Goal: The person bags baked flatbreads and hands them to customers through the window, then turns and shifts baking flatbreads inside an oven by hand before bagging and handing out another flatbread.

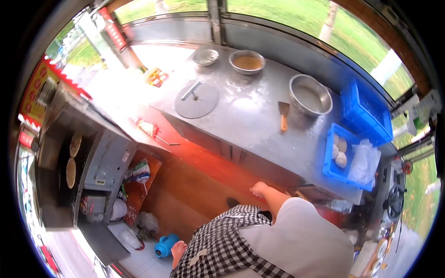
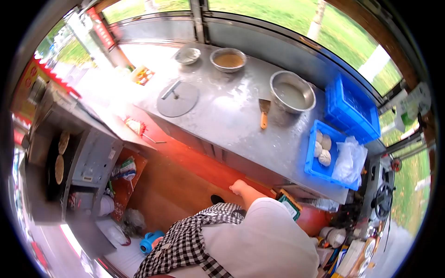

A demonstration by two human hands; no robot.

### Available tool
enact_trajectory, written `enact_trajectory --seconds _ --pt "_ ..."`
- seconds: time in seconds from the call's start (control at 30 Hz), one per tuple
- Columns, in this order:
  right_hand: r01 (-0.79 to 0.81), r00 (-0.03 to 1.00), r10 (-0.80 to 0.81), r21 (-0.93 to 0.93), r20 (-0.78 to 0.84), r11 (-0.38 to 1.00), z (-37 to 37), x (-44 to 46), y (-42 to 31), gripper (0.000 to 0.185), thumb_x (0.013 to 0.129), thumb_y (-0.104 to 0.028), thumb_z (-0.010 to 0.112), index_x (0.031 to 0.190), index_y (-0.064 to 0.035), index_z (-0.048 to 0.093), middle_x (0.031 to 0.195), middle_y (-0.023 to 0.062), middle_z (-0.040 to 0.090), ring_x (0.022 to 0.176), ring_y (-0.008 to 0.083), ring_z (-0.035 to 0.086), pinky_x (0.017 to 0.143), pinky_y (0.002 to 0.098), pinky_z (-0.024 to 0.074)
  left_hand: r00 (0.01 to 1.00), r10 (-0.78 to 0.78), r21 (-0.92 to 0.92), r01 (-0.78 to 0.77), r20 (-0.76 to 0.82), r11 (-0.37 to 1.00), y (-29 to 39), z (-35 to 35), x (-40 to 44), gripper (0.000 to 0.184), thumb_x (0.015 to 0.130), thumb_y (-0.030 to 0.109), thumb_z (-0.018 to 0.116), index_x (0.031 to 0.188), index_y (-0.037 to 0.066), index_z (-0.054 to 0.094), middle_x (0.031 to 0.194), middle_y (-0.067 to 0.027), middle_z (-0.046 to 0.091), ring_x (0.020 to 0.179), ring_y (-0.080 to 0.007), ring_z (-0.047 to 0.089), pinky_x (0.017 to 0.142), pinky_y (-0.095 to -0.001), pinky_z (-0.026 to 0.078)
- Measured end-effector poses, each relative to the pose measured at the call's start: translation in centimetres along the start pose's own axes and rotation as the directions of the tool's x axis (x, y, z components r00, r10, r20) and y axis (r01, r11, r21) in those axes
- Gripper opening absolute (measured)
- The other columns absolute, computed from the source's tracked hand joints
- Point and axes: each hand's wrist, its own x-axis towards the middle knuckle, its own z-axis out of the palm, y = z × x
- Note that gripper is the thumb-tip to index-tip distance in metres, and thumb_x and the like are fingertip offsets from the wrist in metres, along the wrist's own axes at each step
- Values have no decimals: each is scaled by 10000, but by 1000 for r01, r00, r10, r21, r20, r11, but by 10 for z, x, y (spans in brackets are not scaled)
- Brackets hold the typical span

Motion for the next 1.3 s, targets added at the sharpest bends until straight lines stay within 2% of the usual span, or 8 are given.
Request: enact_trajectory --seconds 0.13,0.47,0.63,0.73,0.8,0.9,1.17,1.3 --pt "12 999 -10 32 -49 999 3 8 32 317 933 -316 602 829 -37 713 650 47 656 503 195 599 467 345 479 897 442 371 -408 -8 834 0 1 5 245 928 221 629 1010 7 715 821 -7 693 719 -87 621 674 -267 511" --pt "15 945 20 103 -328 995 60 -27 125 292 852 -290 696 857 -1 744 825 121 725 684 274 678 637 408 541 869 290 -79 -282 401 956 78 -8 14 152 944 104 587 799 81 627 686 -4 575 560 -100 534 478 -235 419" --pt "-123 987 135 127 -85 984 66 -80 115 327 898 -346 619 841 -54 756 833 116 725 755 242 696 674 384 541 957 252 -118 -236 141 964 88 12 -23 65 942 104 594 886 77 615 665 13 551 485 -69 479 411 -207 348" --pt "460 728 -679 -799 90 387 85 -25 165 328 933 -358 574 801 -88 704 750 88 660 674 213 650 593 375 491 963 224 -157 -201 149 967 61 5 -28 90 918 144 655 878 63 658 672 -3 577 507 -85 520 422 -225 373" --pt "391 920 -391 -155 29 907 87 -33 156 283 956 -296 554 763 -100 625 662 55 565 581 186 566 493 356 413 974 209 -85 -202 89 976 37 0 -25 176 909 178 672 775 66 649 651 -2 573 494 -93 510 419 -250 376" --pt "-102 991 36 554 130 826 77 -79 108 204 976 -205 516 829 -110 623 659 45 593 569 206 584 444 371 407 988 153 -5 -153 -33 988 20 0 -31 232 877 224 679 716 59 650 612 -4 575 522 -112 548 463 -275 430" --pt "97 995 -95 48 -33 994 61 -117 46 157 961 -197 601 960 -50 656 747 56 644 618 173 618 495 306 484 975 158 4 -160 -155 987 -30 -3 -35 242 835 308 716 790 70 711 680 -33 667 604 -141 629 558 -321 505" --pt "-59 998 62 327 1 943 55 -96 30 174 960 -201 607 981 -39 668 759 47 654 627 157 622 525 299 504 977 136 -19 -141 -165 990 -44 0 -55 246 844 290 712 761 58 705 675 -33 664 600 -149 627 569 -327 510"
